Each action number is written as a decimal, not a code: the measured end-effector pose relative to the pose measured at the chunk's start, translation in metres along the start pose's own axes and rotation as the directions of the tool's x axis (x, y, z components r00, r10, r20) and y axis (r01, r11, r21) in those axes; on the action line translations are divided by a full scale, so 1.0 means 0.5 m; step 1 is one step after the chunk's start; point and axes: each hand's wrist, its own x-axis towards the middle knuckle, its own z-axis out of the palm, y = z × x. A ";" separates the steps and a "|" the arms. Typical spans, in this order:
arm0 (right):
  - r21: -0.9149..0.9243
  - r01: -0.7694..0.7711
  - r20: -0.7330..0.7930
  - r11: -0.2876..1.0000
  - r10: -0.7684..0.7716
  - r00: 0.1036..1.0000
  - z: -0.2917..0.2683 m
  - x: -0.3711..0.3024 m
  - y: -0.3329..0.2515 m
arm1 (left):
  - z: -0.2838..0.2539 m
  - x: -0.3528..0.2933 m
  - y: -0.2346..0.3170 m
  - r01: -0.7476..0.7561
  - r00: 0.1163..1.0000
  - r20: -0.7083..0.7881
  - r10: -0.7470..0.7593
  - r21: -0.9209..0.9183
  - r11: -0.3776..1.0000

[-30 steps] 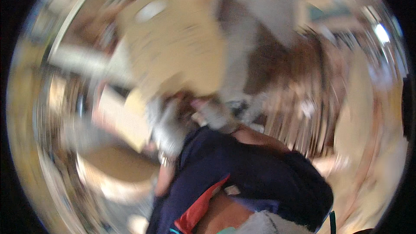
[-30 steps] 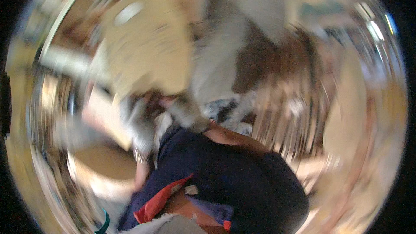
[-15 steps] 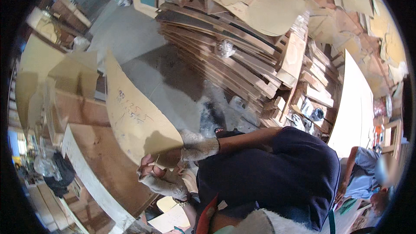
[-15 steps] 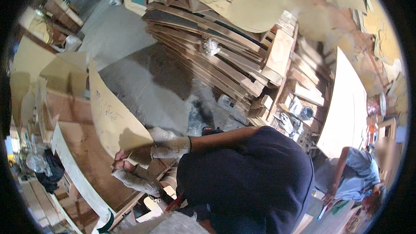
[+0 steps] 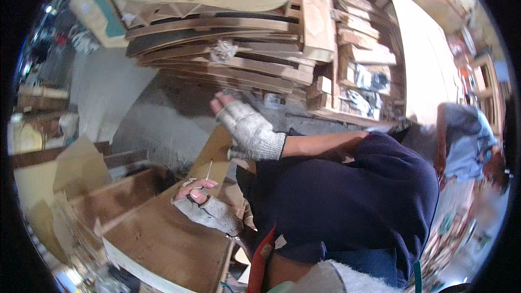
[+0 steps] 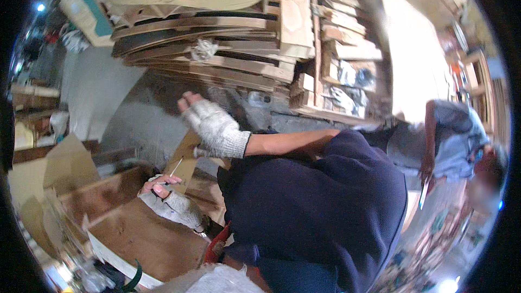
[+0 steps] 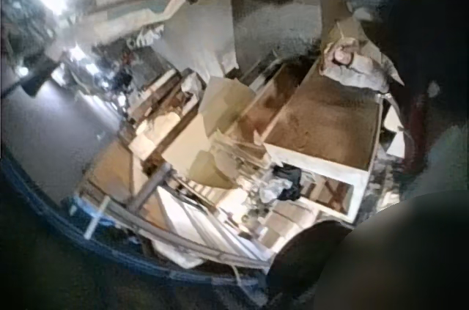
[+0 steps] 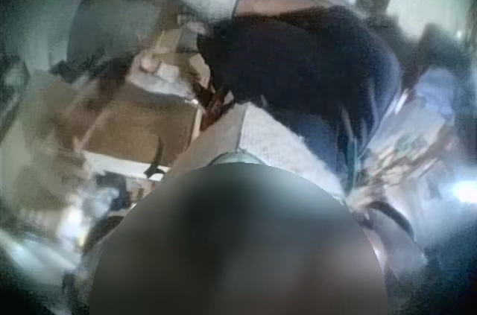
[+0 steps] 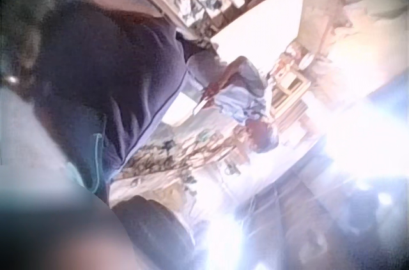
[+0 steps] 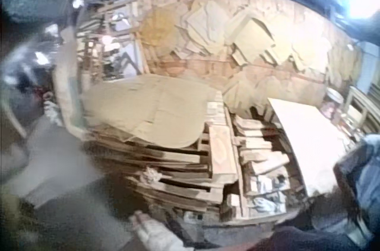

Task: The person handles various wooden pieces, aligns them, and uses a hammer to tap small wooden blocks together on a workbench. They also move around the workshop, pick up wood pieces, and place them on the bench.

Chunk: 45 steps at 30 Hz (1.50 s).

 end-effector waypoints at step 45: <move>0.856 -0.352 -0.136 0.380 0.820 0.556 -0.147 0.298 0.246 | 0.511 0.656 -0.350 -0.595 0.671 0.545 0.503 -0.008 0.803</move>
